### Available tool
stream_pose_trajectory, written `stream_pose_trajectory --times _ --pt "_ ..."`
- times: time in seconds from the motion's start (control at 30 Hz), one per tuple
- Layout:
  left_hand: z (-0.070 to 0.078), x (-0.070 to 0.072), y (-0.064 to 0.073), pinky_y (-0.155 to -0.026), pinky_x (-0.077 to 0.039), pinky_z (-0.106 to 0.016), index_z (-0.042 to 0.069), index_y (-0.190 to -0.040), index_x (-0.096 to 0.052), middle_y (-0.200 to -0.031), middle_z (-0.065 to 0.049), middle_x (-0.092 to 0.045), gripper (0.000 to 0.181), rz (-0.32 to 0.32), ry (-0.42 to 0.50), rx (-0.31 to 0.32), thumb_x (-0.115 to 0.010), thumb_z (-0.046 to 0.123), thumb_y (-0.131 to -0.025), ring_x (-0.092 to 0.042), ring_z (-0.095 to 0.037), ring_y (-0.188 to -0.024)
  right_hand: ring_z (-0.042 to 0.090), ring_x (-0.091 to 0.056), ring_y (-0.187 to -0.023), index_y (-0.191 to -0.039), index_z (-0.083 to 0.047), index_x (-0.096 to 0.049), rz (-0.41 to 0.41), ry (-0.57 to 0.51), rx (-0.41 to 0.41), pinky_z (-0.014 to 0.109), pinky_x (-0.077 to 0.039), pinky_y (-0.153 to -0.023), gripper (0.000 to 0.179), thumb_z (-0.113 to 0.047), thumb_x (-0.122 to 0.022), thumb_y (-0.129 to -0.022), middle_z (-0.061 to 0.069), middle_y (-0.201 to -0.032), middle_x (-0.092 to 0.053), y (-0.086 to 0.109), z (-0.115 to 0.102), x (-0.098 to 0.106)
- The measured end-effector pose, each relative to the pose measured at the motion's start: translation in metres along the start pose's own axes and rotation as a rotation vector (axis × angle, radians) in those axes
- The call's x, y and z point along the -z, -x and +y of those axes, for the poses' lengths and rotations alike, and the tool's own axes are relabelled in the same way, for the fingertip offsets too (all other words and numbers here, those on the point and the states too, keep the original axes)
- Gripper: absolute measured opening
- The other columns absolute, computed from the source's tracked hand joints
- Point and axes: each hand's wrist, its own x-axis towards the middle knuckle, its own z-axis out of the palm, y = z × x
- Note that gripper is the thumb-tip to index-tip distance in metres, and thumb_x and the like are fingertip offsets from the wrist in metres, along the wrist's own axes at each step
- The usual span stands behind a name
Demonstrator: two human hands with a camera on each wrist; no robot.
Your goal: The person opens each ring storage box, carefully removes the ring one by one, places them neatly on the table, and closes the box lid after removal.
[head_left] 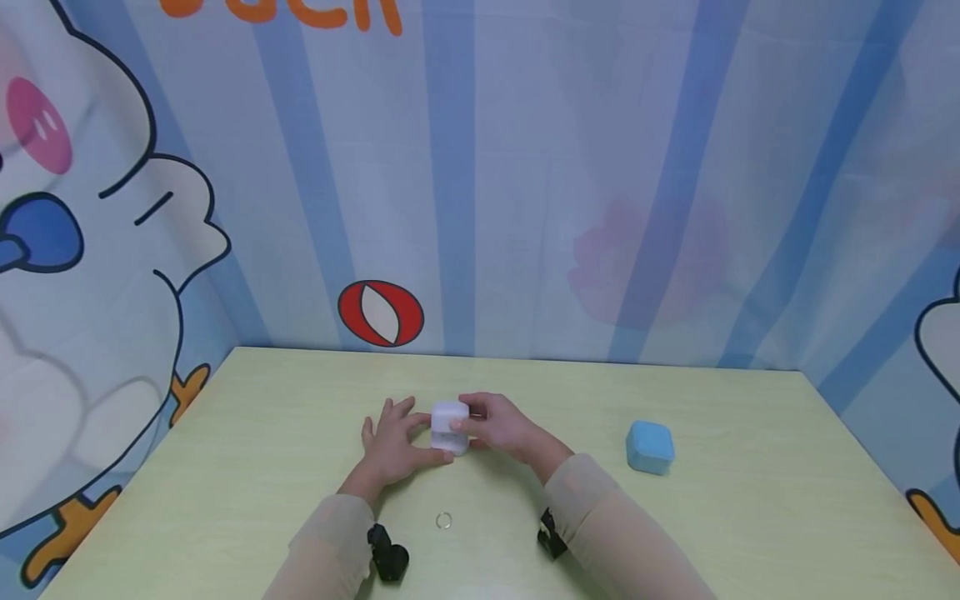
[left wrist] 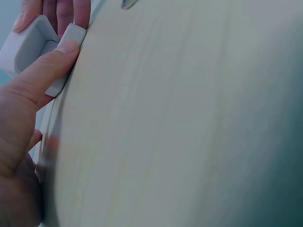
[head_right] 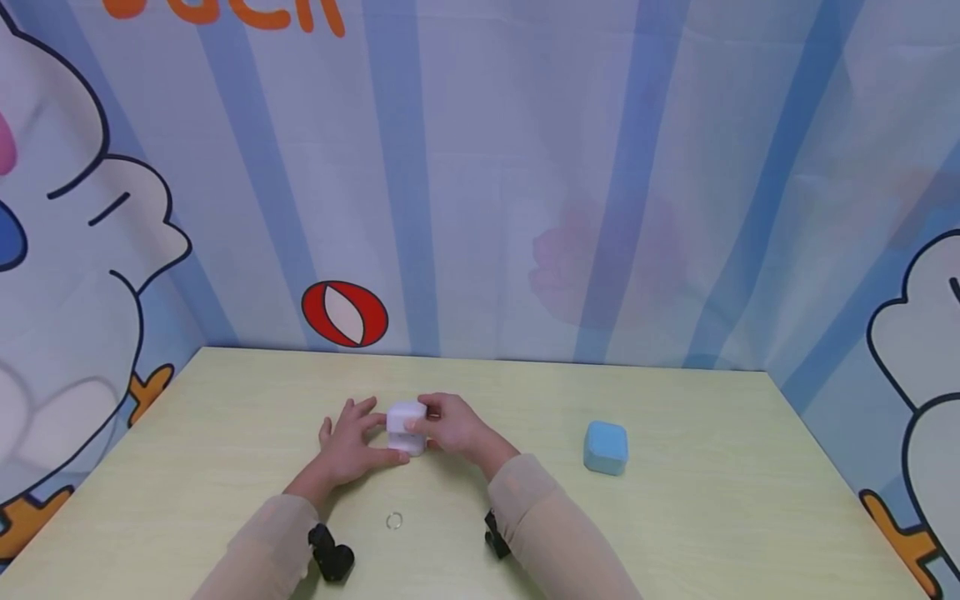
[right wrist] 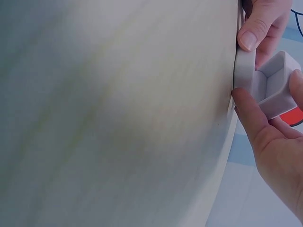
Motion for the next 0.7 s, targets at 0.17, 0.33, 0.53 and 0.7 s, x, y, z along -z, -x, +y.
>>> stream_pose_trajectory --times 0.17,0.33,0.53,0.7 --pt "-0.0002 -0.0005 0.0005 -0.108 0.004 -0.069 0.016 -0.123 -0.063 -0.151 -0.015 -0.031 0.065 0.001 0.000 0.001 -0.077 0.050 -0.070 -0.007 -0.043 -0.144 0.033 -0.051 -0.124 -0.140 0.005 -0.039 -0.005 0.011 -0.002 0.045 -0.051 -0.092 0.055 -0.016 -0.060 -0.093 0.022 -0.139 -0.047 -0.0011 0.0010 0.0009" --pt "0.0000 -0.0002 0.0004 -0.108 0.004 -0.069 0.016 -0.123 -0.063 -0.151 -0.015 -0.031 0.065 0.006 0.000 -0.004 -0.077 0.050 -0.070 -0.007 -0.043 -0.144 0.033 -0.051 -0.124 -0.140 0.003 -0.039 -0.005 0.014 -0.008 0.045 -0.051 -0.092 0.057 -0.018 -0.061 -0.092 0.021 -0.140 -0.047 -0.0020 0.0017 0.0021" --pt "0.0002 -0.0003 0.0006 -0.108 0.004 -0.070 0.015 -0.123 -0.063 -0.151 -0.016 -0.032 0.065 0.007 -0.002 -0.007 -0.077 0.050 -0.070 -0.007 -0.043 -0.144 0.033 -0.051 -0.125 -0.139 0.004 -0.040 -0.001 0.012 -0.013 0.046 -0.051 -0.092 0.058 -0.018 -0.064 -0.091 0.021 -0.140 -0.047 -0.0024 0.0031 0.0028" --pt "0.0001 -0.0005 0.0005 -0.108 0.004 -0.069 0.015 -0.124 -0.062 -0.151 -0.016 -0.031 0.066 0.004 0.001 -0.003 -0.077 0.050 -0.070 -0.007 -0.043 -0.144 0.033 -0.049 -0.127 -0.138 0.003 -0.040 0.002 0.003 -0.022 0.045 -0.051 -0.092 0.057 -0.017 -0.064 -0.090 0.021 -0.140 -0.047 -0.0030 0.0032 0.0024"
